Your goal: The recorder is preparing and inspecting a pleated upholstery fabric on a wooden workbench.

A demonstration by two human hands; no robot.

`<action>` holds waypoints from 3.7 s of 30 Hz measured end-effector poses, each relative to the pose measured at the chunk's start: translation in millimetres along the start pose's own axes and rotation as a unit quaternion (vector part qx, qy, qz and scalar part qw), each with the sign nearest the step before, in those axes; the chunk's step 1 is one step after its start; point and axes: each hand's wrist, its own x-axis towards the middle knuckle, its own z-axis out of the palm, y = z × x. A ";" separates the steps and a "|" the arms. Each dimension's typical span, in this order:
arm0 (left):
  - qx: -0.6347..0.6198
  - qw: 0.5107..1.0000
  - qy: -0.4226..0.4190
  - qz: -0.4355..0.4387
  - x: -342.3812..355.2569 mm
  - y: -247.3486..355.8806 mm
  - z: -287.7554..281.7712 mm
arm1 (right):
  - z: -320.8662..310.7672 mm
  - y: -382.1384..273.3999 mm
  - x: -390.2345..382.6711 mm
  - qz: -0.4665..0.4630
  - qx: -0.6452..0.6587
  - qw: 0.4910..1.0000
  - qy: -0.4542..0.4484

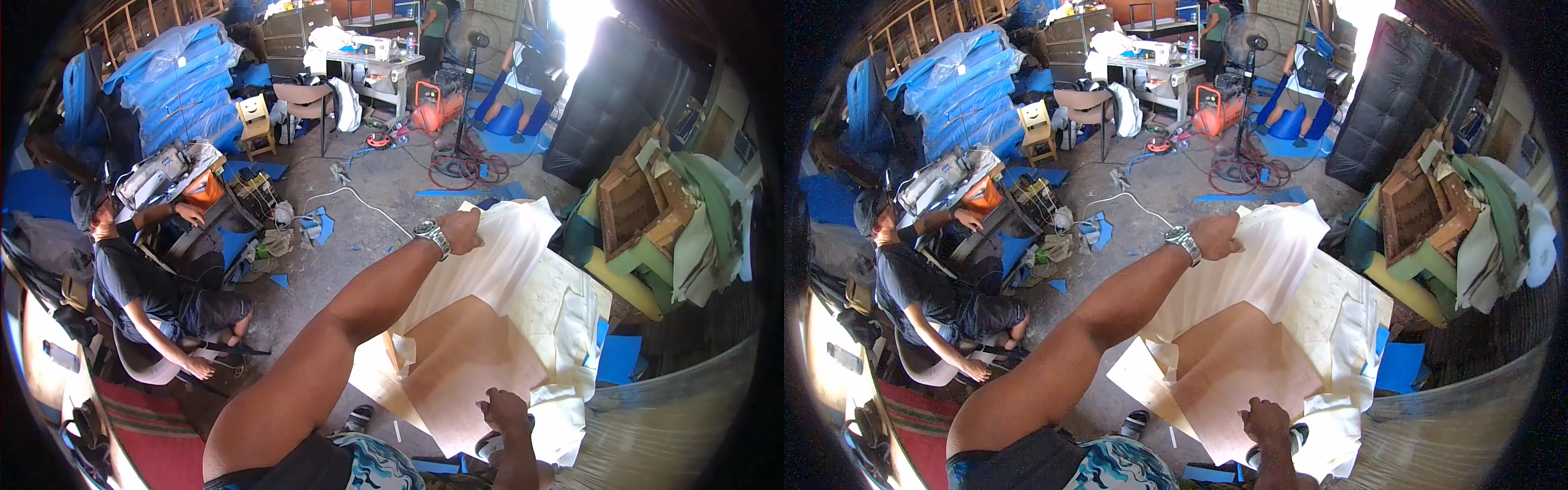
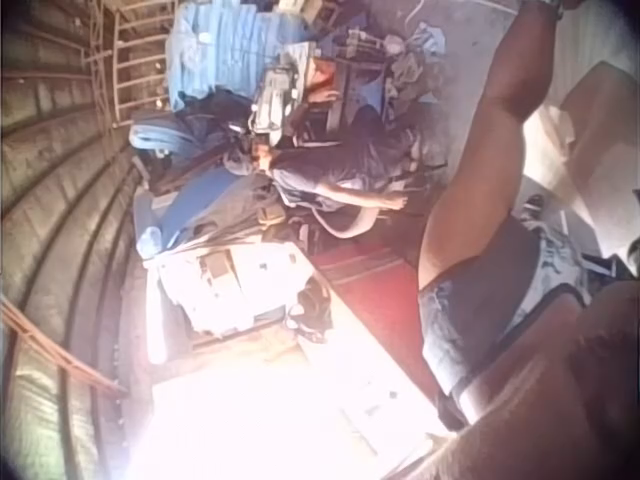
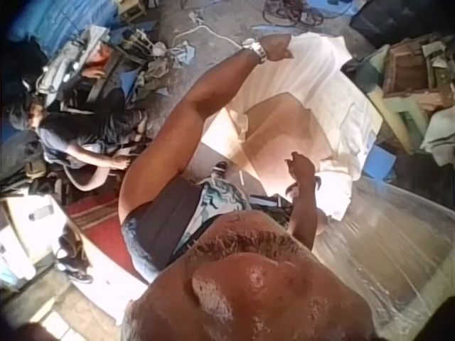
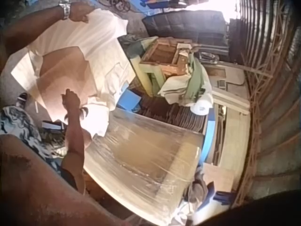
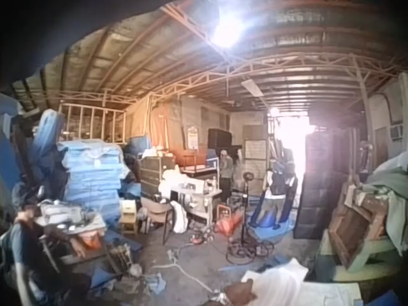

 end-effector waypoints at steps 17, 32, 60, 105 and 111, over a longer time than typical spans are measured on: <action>0.003 1.000 0.016 -0.002 2.0 -3.2 3.4 | 4.4 1.9 0.2 -0.005 0.002 1.000 0.023; -0.005 0.999 0.034 0.014 5.1 -10.6 11.2 | 5.7 2.0 2.6 -0.004 0.001 1.000 0.018; 0.000 1.000 0.018 0.016 3.8 -9.1 8.0 | 5.8 0.7 0.7 -0.017 -0.002 0.999 0.041; 0.008 1.000 -0.009 -0.016 1.8 -0.8 -0.3 | 1.8 -2.9 2.6 -0.023 0.004 0.999 0.027; 0.004 1.000 -0.012 -0.004 2.1 -2.3 1.1 | 1.1 -2.7 2.3 -0.015 0.006 1.000 0.019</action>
